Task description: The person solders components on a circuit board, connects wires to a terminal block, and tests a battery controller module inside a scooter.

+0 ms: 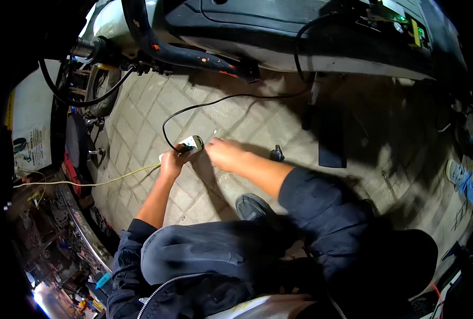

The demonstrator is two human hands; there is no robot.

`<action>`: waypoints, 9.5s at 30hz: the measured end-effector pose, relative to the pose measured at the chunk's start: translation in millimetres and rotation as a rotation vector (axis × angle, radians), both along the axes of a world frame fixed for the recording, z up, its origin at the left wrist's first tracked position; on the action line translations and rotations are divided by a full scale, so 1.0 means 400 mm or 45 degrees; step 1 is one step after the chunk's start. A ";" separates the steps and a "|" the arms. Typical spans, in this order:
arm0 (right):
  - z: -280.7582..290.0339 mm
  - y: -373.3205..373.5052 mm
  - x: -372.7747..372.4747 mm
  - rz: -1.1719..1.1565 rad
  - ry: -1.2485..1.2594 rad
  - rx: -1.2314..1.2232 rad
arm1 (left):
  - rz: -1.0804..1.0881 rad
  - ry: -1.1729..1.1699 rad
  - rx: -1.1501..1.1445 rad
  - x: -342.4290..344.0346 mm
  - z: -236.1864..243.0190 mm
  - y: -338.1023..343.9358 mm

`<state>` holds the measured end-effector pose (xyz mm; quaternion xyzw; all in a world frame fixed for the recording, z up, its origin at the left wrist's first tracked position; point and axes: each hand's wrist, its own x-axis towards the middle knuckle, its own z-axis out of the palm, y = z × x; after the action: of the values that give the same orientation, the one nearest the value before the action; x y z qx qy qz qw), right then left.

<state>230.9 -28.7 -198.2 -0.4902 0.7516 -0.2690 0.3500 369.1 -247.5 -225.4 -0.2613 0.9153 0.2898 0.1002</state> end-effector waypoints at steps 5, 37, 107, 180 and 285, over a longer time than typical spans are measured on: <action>-0.001 -0.017 0.021 0.152 -0.073 0.125 | 0.281 0.144 0.556 -0.102 0.086 -0.021; 0.573 1.620 -1.104 -0.941 1.619 -0.684 | 0.087 0.037 0.302 -0.258 0.707 0.395; 0.514 1.516 -1.174 -1.311 1.939 -0.759 | -0.590 0.410 0.041 -0.909 0.631 0.667; 0.995 -1.794 0.916 0.821 -0.188 -0.999 | 1.794 0.740 -0.845 1.619 0.890 -0.920; 0.630 -2.380 1.379 0.705 -0.599 -0.817 | 2.318 0.659 -0.956 1.881 0.739 -1.236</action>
<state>782.5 -980.7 53.7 -0.6810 0.3725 -0.4874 0.3999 1121.5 -742.0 70.3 -0.8024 0.3945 -0.0022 -0.4478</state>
